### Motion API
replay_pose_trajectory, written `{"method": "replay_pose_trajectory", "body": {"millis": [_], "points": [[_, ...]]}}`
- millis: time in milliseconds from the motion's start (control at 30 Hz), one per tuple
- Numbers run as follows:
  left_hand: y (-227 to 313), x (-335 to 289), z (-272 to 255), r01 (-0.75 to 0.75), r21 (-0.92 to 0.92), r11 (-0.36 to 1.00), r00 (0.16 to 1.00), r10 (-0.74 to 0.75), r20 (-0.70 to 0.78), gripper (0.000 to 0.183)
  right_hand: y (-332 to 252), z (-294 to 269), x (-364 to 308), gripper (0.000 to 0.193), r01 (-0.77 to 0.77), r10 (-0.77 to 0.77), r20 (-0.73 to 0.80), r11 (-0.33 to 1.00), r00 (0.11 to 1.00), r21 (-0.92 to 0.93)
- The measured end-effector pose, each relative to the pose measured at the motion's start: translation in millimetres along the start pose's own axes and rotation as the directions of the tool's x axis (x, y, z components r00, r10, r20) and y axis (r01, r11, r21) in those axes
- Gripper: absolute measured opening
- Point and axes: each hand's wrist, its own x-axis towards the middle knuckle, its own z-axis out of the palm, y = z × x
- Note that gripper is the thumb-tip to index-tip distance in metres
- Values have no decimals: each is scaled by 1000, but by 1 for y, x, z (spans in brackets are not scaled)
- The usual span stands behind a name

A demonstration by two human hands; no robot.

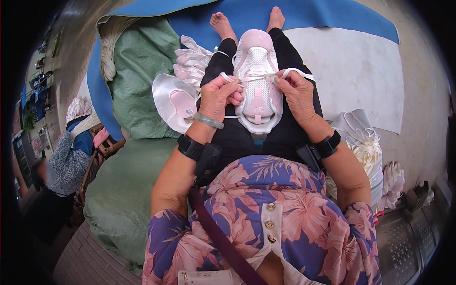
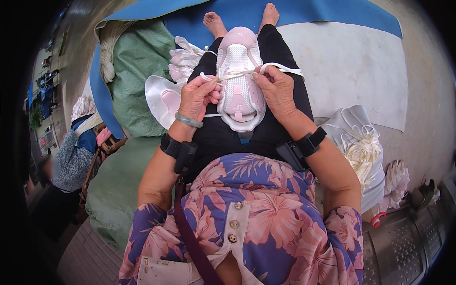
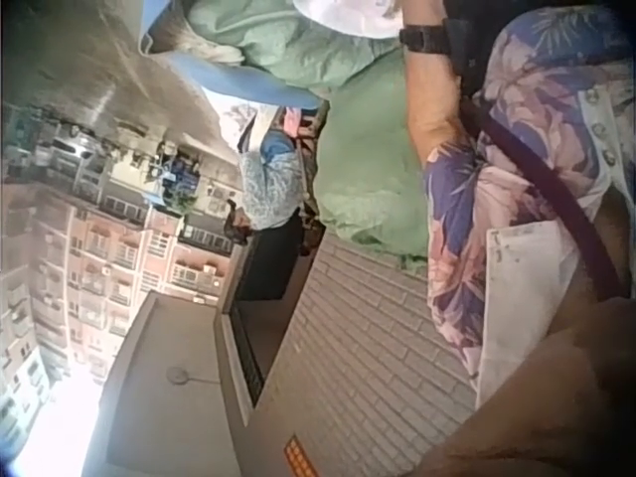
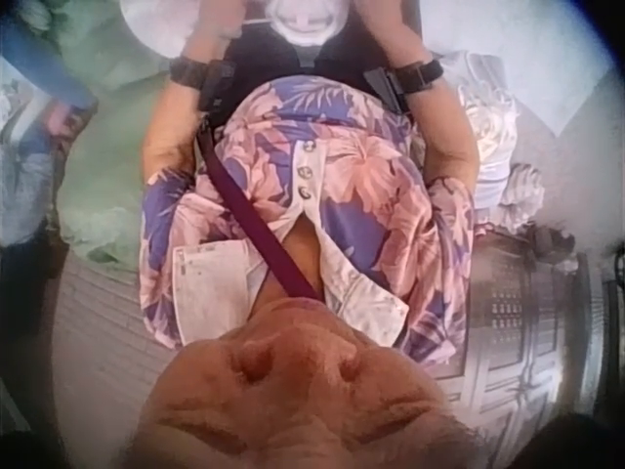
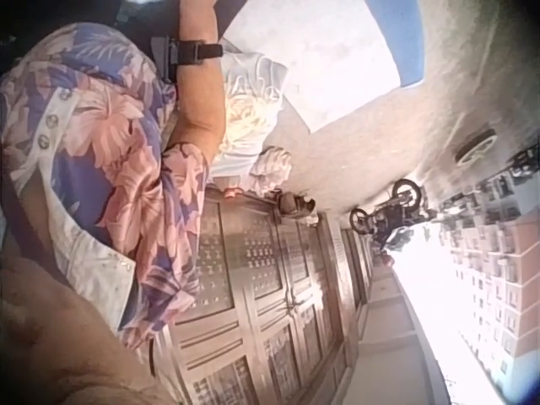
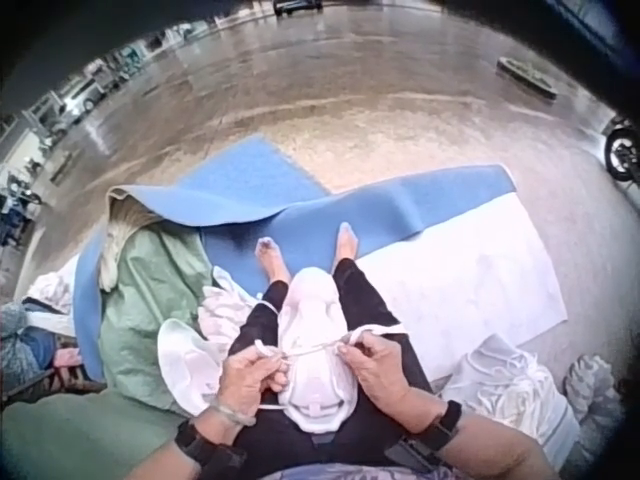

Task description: Lacing a white and pink shoe while sitting on the floor.

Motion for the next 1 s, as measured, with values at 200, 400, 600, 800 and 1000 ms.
{"method": "replay_pose_trajectory", "body": {"millis": [200, 400, 600, 800, 1000], "points": [[-5, 0, -6, -86, 190, 978, 996, 85, 16, 10, -1, 6, 2, 6, 105, -111, -69, 990, 991, -95], [-9, 1, -4, -113, 319, 941, 992, 126, -19, 9, 2, 6, 12, 12, 683, -652, 279, 517, 705, -517], [-8, 6, 0, -101, 339, 935, 989, 130, -65, 12, -6, 3, 4, 18, 202, -227, 33, 780, 973, -593], [-11, 8, 2, -156, 375, 914, 980, 192, -60, 11, -27, 7, 2, 16, 697, -590, 411, 414, 695, -586], [-17, 15, 2, -337, 585, 737, 909, 417, -2, 8, -25, 24, 7, 20, 675, -545, 443, 360, 712, -644]]}}
